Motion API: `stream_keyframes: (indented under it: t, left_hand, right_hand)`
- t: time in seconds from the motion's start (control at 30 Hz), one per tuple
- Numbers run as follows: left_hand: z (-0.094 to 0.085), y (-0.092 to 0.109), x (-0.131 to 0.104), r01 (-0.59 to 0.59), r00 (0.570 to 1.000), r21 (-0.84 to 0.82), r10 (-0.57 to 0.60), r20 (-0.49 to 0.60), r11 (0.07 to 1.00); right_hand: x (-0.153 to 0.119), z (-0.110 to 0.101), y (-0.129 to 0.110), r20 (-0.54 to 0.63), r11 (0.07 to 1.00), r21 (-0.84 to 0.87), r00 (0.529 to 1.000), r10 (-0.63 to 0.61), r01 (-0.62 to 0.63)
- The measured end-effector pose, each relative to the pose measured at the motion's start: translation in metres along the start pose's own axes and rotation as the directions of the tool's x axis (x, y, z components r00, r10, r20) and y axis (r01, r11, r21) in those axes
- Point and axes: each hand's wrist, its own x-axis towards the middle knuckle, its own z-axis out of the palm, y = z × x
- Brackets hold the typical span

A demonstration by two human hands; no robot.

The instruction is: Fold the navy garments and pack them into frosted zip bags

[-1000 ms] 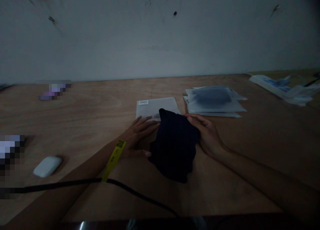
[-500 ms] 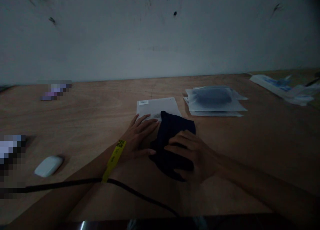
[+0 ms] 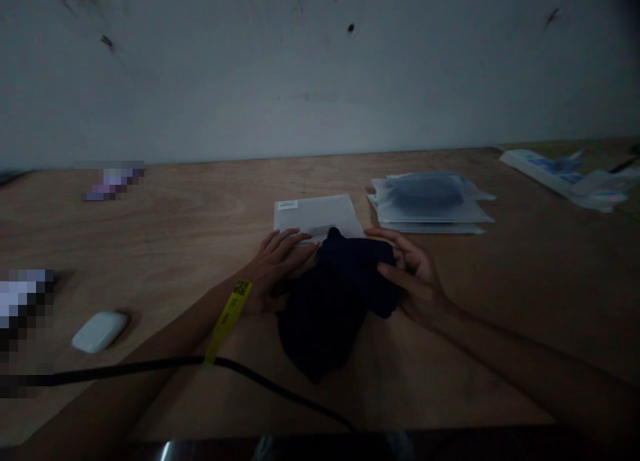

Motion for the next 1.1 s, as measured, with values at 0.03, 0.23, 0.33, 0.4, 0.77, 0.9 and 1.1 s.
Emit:
stream_keyframes:
  t: [0.03,0.23,0.33,0.4,0.77,0.9,1.1]
  left_hand:
    - [-0.002,-0.003,0.000,0.003,1.000,-0.008,-0.003,0.016,1.000]
    - [-0.014,-0.023,-0.004,0.035,0.994,0.044,-0.040,0.100,0.998]
    - [-0.019,-0.032,-0.006,0.027,0.993,0.086,-0.037,0.114,0.996]
    - [-0.023,-0.036,-0.008,0.041,0.991,0.113,-0.054,0.119,0.993]
    - [-0.037,-0.080,-0.042,0.176,0.983,0.189,-0.162,-0.088,0.966]
    - [-0.033,-0.075,-0.041,0.200,0.968,0.218,-0.158,-0.196,0.955]
    - [-0.032,-0.067,-0.037,0.182,0.975,0.189,-0.153,-0.158,0.965]
  right_hand:
    - [0.001,-0.001,-0.001,-0.016,0.999,0.032,1.000,-0.010,0.011]
    - [0.014,-0.012,0.004,-0.161,0.996,-0.021,0.983,-0.088,0.085]
    - [0.020,-0.020,0.008,-0.189,0.968,-0.232,0.972,-0.136,0.091]
    - [0.024,-0.026,0.010,-0.160,0.893,-0.435,0.966,-0.204,0.117]
    - [0.031,-0.057,0.013,0.116,0.344,-0.916,0.959,-0.259,0.204]
    - [0.032,-0.056,0.010,0.307,0.294,-0.868,0.897,-0.317,0.400]
    - [0.035,-0.057,0.015,0.251,0.372,-0.865,0.932,-0.262,0.337]
